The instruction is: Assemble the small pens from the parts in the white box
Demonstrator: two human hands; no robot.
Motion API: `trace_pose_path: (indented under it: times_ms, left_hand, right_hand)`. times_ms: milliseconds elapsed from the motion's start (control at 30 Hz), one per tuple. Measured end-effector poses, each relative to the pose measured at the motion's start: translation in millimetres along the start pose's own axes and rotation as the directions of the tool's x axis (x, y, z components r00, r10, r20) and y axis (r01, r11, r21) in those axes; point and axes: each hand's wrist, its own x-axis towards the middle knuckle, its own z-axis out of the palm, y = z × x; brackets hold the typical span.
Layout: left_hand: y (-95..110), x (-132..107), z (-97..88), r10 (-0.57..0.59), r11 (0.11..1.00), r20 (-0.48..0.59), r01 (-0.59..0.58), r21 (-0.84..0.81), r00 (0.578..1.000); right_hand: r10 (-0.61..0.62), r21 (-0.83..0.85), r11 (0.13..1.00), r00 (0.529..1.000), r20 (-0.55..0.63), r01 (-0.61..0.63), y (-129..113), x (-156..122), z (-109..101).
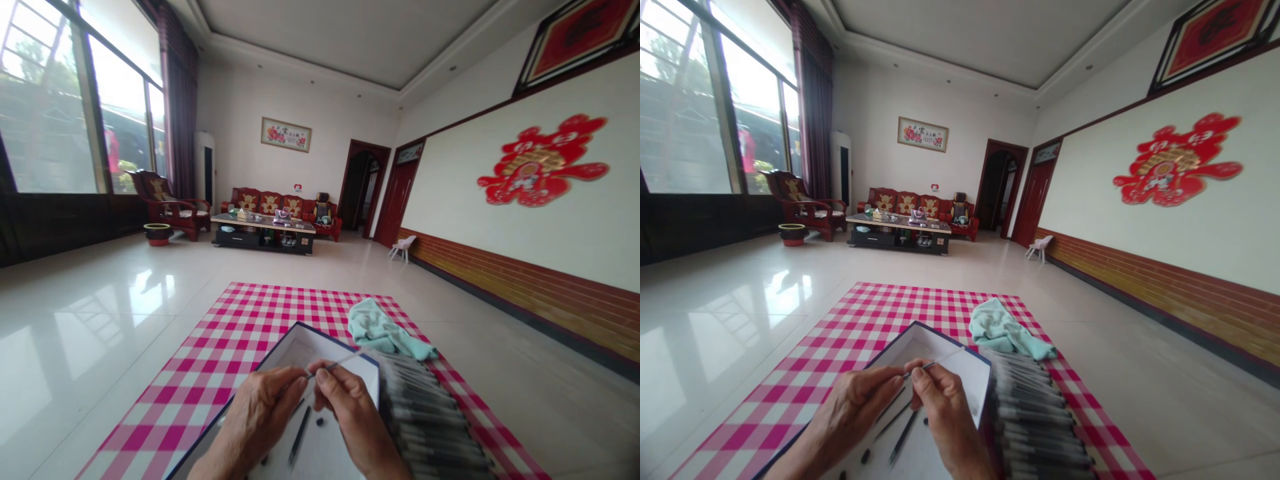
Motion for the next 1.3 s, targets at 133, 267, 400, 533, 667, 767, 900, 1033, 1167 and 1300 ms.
trace_pose_path:
  times_ms: [133, 267, 400, 533, 667, 767, 900, 1033, 1167, 1300]
  left_hand:
    - [0.8, 1.0, 0.2, 0.005, 1.0, 0.012, -0.005, 0.028, 1.0]
    - [1.2, 0.1, -0.6, 0.053, 0.998, 0.04, -0.052, -0.024, 0.998]
    - [-3.5, 1.7, 1.8, 0.008, 1.0, 0.019, -0.009, 0.021, 1.0]
    - [-4.8, 1.9, 3.8, -0.022, 0.995, -0.004, 0.023, 0.096, 1.0]
    - [-1.9, -1.3, 2.9, 0.018, 1.0, -0.021, -0.017, 0.02, 1.0]
    - [-4.0, -3.3, 3.8, 0.065, 0.997, -0.038, -0.066, -0.031, 0.997]
    - [-9.5, -4.8, 7.6, 0.101, 0.995, -0.058, -0.101, 0.001, 0.993]
    - [-11.2, -5.1, 9.1, 0.083, 0.996, -0.107, -0.081, 0.024, 0.991]
    - [-9.6, -2.9, 7.4, -0.008, 1.0, -0.116, 0.008, -0.002, 0.993]
    - [-7.2, 0.3, 6.8, -0.052, 0.999, -0.092, 0.05, -0.021, 0.994]
  right_hand:
    - [0.025, 0.069, 0.997, 0.999, 0.026, -0.026, 4.3, -0.6, 3.1]
    - [0.052, 0.088, 0.995, 0.997, 0.053, -0.057, 1.7, -0.9, 6.5]
    - [-0.012, 0.124, 0.992, 0.996, -0.084, 0.022, -11.2, 1.0, -1.6]
    - [-0.084, 0.217, 0.964, 0.948, -0.307, 0.156, -20.8, 3.8, -16.6]
    - [0.014, 0.348, 0.931, 0.945, -0.327, 0.107, -15.2, 6.3, -19.3]
    - [0.097, 0.434, 0.9, 0.948, -0.304, 0.047, -6.2, 7.7, -14.1]
    - [0.019, 0.178, 0.984, 0.973, -0.229, 0.022, -2.8, 7.3, -9.2]
    - [-0.06, -0.375, 0.925, 0.998, -0.005, 0.053, 3.6, 4.5, -13.7]
    - [-0.048, -0.78, 0.611, 0.99, 0.135, 0.136, 34.8, -4.8, -24.0]
    - [0.031, -0.873, 0.478, 0.991, 0.133, 0.103, 58.7, -16.0, -28.0]
